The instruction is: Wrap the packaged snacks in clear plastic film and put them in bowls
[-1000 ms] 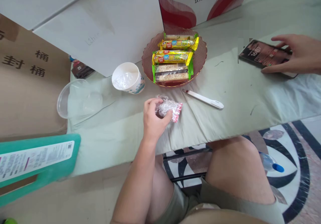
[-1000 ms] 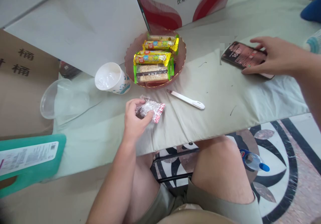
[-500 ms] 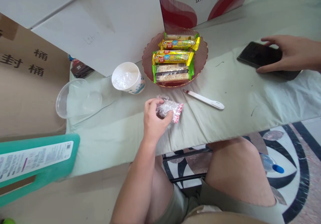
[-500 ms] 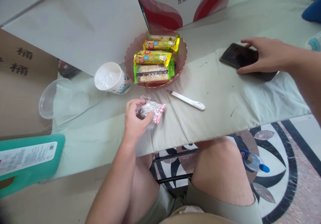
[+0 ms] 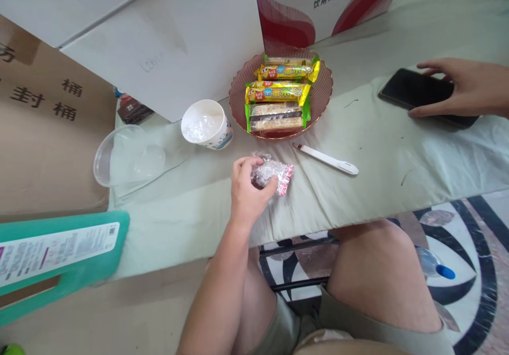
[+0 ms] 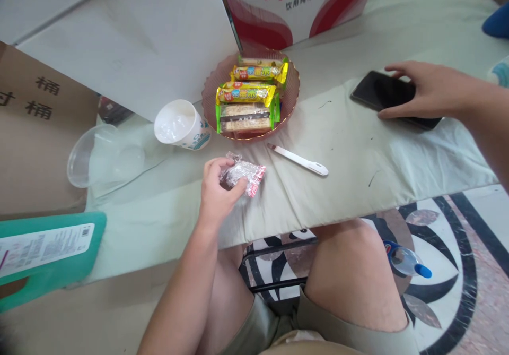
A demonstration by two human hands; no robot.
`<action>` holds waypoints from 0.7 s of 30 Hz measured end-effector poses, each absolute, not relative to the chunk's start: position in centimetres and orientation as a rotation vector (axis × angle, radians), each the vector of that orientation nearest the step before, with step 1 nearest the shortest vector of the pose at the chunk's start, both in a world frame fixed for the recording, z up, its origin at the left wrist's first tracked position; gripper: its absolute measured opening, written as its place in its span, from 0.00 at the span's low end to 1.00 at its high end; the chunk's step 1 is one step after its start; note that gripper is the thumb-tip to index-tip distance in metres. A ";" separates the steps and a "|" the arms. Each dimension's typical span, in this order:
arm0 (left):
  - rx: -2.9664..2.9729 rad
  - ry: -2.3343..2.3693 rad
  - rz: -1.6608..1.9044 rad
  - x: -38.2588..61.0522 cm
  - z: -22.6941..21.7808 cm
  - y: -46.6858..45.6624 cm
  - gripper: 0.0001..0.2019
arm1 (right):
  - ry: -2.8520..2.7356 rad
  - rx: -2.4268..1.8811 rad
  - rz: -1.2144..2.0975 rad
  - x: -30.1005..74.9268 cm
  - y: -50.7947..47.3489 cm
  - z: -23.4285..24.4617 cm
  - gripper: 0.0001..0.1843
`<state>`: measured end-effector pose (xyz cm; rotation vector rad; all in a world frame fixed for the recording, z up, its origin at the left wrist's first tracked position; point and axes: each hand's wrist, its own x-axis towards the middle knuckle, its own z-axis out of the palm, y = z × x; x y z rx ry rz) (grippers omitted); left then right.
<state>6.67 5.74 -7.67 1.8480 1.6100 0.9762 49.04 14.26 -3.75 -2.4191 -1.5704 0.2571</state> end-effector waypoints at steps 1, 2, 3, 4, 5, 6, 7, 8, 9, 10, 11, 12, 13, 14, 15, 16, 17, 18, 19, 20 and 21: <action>1.848 1.609 0.976 6.7 -7.7 5.7 0.17 | -1.624 -2.429 0.345 49.0 14.4 -3.8 0.36; 1.847 1.606 0.976 6.7 -7.7 5.8 0.17 | -1.662 -2.451 0.408 48.9 14.5 -3.8 0.38; 1.847 1.604 0.976 6.7 -7.7 5.8 0.17 | -1.692 -2.464 0.447 48.7 14.6 -3.7 0.39; 1.847 1.603 0.976 6.7 -7.7 5.8 0.17 | -1.699 -2.473 0.438 48.5 14.8 -3.7 0.39; 1.847 1.604 0.976 6.7 -7.7 5.8 0.17 | -1.710 -2.480 0.433 48.3 14.9 -3.6 0.39; 1.846 1.604 0.977 6.7 -7.7 5.7 0.17 | -1.722 -2.490 0.432 48.1 15.1 -3.6 0.40; 1.842 1.605 0.977 6.7 -7.7 5.7 0.17 | -1.748 -2.488 0.434 47.9 15.2 -3.7 0.41; 1.837 1.606 0.978 6.7 -7.7 5.7 0.17 | -1.773 -2.485 0.436 47.7 15.3 -3.7 0.43; 1.833 1.605 0.978 6.7 -7.7 5.7 0.17 | -1.802 -2.476 0.437 47.6 15.5 -3.8 0.46; 1.831 1.602 0.979 6.7 -7.7 5.7 0.17 | -1.824 -2.463 0.432 47.4 15.5 -3.9 0.50; 1.830 1.597 0.980 6.7 -7.6 5.7 0.17 | -1.844 -2.439 0.427 47.2 15.6 -4.0 0.53; 1.830 1.594 0.979 6.7 -7.6 5.7 0.16 | -1.857 -2.412 0.425 47.1 15.6 -4.1 0.56; 1.831 1.592 0.976 6.7 -7.6 5.7 0.16 | -1.856 -2.394 0.428 46.9 15.5 -4.2 0.57; 1.833 1.590 0.973 6.8 -7.6 5.7 0.16 | -1.836 -2.390 0.430 46.7 15.4 -4.2 0.56; 1.834 1.589 0.971 6.8 -7.5 5.7 0.16 | -1.820 -2.385 0.434 46.4 15.3 -4.2 0.55; 1.836 1.590 0.969 6.8 -7.5 5.7 0.16 | -1.794 -2.393 0.435 46.2 15.2 -4.2 0.53; 1.839 1.591 0.970 6.8 -7.5 5.7 0.16 | -1.770 -2.407 0.434 46.0 15.1 -4.2 0.52; 1.843 1.591 0.971 6.8 -7.5 5.7 0.16 | -1.757 -2.416 0.429 45.9 15.1 -4.1 0.50; 1.847 1.592 0.971 6.8 -7.5 5.7 0.16 | -1.745 -2.428 0.423 45.8 15.0 -4.2 0.50; 1.848 1.591 0.970 6.7 -7.5 5.6 0.16 | -1.741 -2.442 0.420 45.8 15.0 -4.2 0.51; 1.847 1.591 0.966 6.7 -7.5 5.6 0.16 | -1.733 -2.462 0.412 45.9 15.0 -4.4 0.53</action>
